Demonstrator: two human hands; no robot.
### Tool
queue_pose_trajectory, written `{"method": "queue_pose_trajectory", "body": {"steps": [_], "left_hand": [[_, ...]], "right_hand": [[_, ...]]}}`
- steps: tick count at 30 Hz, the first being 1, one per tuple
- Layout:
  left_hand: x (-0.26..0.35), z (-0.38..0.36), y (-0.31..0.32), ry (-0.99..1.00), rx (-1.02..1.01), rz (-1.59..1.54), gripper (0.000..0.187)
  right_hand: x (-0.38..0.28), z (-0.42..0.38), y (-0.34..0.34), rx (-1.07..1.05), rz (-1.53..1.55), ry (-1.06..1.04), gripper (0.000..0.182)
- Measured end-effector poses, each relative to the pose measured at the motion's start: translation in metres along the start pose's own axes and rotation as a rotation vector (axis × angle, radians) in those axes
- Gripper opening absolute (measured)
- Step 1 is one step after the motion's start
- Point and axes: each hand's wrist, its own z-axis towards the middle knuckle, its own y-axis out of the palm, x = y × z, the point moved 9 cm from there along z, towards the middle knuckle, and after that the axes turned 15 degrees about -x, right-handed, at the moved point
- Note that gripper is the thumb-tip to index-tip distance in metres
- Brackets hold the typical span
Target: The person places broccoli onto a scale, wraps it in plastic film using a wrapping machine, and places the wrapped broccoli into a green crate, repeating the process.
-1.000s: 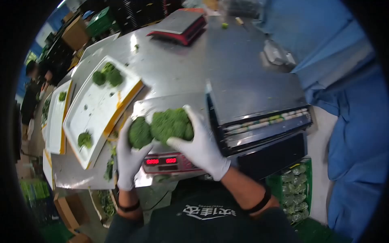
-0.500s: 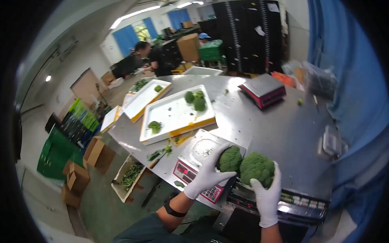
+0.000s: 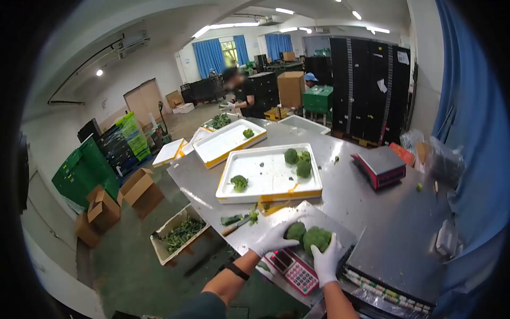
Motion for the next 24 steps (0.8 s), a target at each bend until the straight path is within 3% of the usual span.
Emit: {"method": "queue_pose_trajectory", "body": {"steps": [1, 5, 8, 10, 11, 14, 16, 17, 20, 24], "left_hand": [[0.01, 0.002, -0.004, 0.068, 0.011, 0.137, 0.09], [0.003, 0.001, 0.001, 0.1, -0.035, 0.152, 0.103], [0.003, -0.006, -0.01, 0.115, 0.026, 0.092, 0.1], [-0.011, -0.012, -0.022, 0.02, 0.049, -0.059, 0.094], [-0.02, -0.013, -0.024, 0.055, 0.056, -0.346, 0.087], [-0.083, -0.021, -0.041, -0.019, 0.242, -0.323, 0.079], [-0.064, -0.025, -0.074, 0.22, 0.395, -0.085, 0.072], [-0.062, -0.026, -0.082, 0.079, 0.308, -0.174, 0.072], [-0.052, -0.023, -0.094, -0.007, 0.226, -0.304, 0.073], [-0.049, -0.012, -0.082, -0.021, 0.108, -0.088, 0.071]], "right_hand": [[0.007, -0.002, -0.001, 0.038, 0.0, -0.007, 0.091], [0.006, -0.012, -0.012, 0.061, -0.075, 0.02, 0.088], [0.005, -0.018, -0.029, 0.166, -0.002, -0.046, 0.082], [0.0, -0.021, -0.039, 0.213, 0.025, -0.074, 0.077], [-0.001, -0.024, -0.047, 0.233, 0.082, -0.06, 0.075], [-0.01, -0.024, -0.061, 0.255, 0.19, -0.12, 0.067], [-0.024, -0.031, -0.072, 0.282, 0.114, -0.039, 0.064], [-0.018, -0.029, -0.074, 0.287, 0.096, -0.028, 0.064], [-0.019, -0.03, -0.07, 0.271, 0.041, 0.063, 0.069], [-0.001, -0.022, -0.053, 0.214, 0.03, 0.122, 0.082]]}}
